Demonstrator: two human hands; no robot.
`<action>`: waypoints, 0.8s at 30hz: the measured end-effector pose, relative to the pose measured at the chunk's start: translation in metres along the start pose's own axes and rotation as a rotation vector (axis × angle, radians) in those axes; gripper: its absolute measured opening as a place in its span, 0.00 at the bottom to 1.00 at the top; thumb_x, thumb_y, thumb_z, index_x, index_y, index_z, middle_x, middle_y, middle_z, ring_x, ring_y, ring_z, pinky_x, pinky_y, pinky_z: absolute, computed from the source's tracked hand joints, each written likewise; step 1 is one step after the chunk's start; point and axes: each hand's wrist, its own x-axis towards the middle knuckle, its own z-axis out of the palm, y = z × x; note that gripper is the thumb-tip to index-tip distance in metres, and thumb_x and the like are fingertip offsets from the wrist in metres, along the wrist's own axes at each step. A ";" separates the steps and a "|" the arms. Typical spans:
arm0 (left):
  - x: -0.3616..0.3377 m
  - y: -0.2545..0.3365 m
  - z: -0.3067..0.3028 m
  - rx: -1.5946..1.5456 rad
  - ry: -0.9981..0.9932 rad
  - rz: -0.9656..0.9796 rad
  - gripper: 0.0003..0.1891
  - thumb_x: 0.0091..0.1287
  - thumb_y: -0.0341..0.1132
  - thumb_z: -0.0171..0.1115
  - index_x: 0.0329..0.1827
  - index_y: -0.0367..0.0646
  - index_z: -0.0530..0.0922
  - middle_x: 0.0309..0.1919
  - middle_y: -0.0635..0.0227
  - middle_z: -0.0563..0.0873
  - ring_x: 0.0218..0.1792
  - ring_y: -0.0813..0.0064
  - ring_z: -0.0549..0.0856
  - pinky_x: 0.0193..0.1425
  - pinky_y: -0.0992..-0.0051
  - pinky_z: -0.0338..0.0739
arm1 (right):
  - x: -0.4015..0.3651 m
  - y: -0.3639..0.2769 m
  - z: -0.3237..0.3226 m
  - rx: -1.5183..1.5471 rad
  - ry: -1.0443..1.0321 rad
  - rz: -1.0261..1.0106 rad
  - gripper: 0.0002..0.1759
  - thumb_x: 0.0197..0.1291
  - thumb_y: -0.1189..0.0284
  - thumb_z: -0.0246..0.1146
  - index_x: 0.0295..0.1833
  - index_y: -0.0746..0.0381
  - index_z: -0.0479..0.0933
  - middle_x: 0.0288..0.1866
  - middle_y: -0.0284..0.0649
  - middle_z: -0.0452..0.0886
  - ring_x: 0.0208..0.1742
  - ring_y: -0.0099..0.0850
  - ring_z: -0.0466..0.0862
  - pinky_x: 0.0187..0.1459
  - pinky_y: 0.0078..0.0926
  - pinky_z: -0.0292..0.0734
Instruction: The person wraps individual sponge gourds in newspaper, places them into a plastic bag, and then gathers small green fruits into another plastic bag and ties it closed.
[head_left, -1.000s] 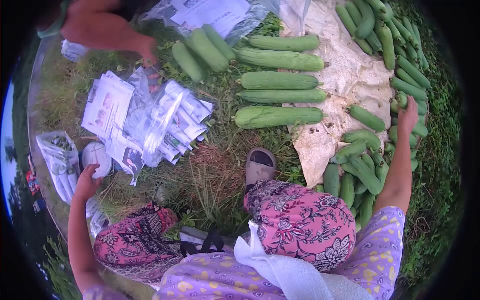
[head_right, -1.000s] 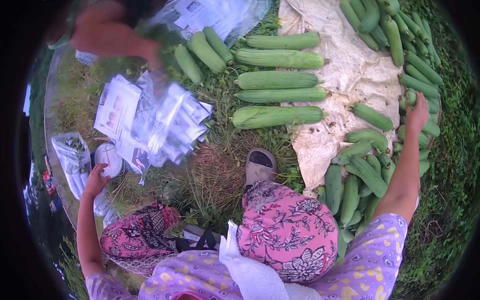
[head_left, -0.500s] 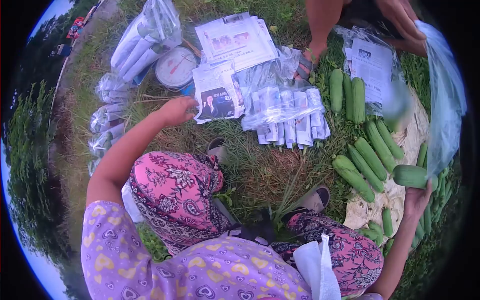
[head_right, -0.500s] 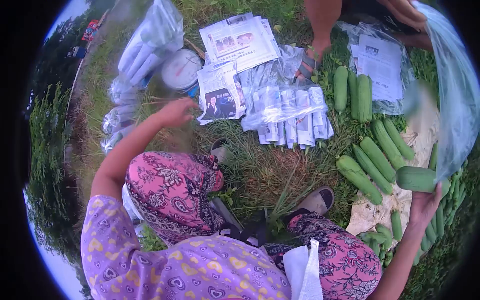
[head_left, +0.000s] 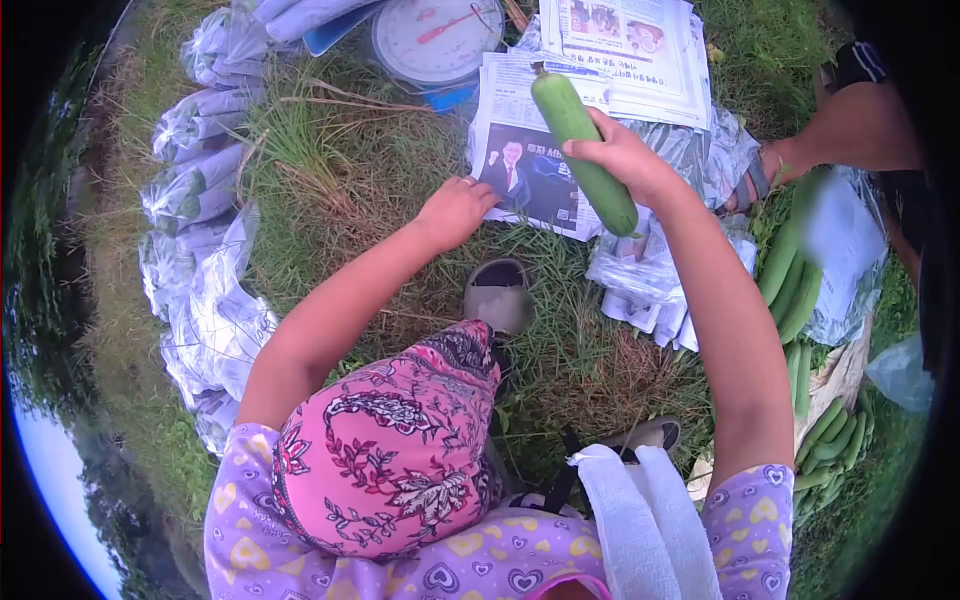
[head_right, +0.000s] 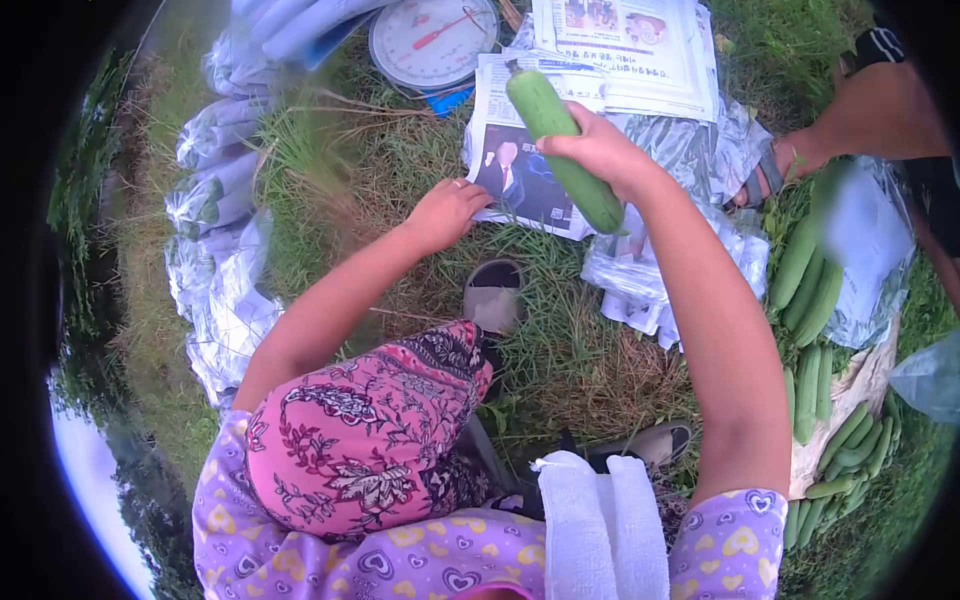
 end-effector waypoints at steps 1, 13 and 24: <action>0.001 -0.003 0.000 -0.023 0.013 -0.009 0.21 0.56 0.32 0.64 0.55 0.44 0.77 0.50 0.67 0.80 0.54 0.64 0.78 0.60 0.65 0.70 | 0.027 0.010 0.017 -0.243 0.006 -0.059 0.35 0.52 0.66 0.68 0.66 0.58 0.66 0.54 0.44 0.76 0.51 0.37 0.80 0.50 0.33 0.78; -0.014 -0.009 0.019 -0.186 0.225 0.007 0.09 0.60 0.30 0.56 0.40 0.42 0.83 0.38 0.67 0.86 0.40 0.64 0.84 0.49 0.66 0.77 | 0.054 0.101 0.087 -1.054 0.178 -0.433 0.32 0.45 0.69 0.72 0.60 0.54 0.73 0.58 0.41 0.77 0.59 0.41 0.75 0.61 0.40 0.69; -0.012 -0.004 0.025 -0.115 0.190 0.002 0.09 0.60 0.30 0.56 0.39 0.42 0.83 0.40 0.68 0.86 0.42 0.66 0.84 0.51 0.67 0.76 | 0.080 0.061 0.037 -1.217 0.520 -0.022 0.15 0.56 0.64 0.65 0.45 0.62 0.79 0.45 0.48 0.82 0.48 0.43 0.82 0.48 0.39 0.78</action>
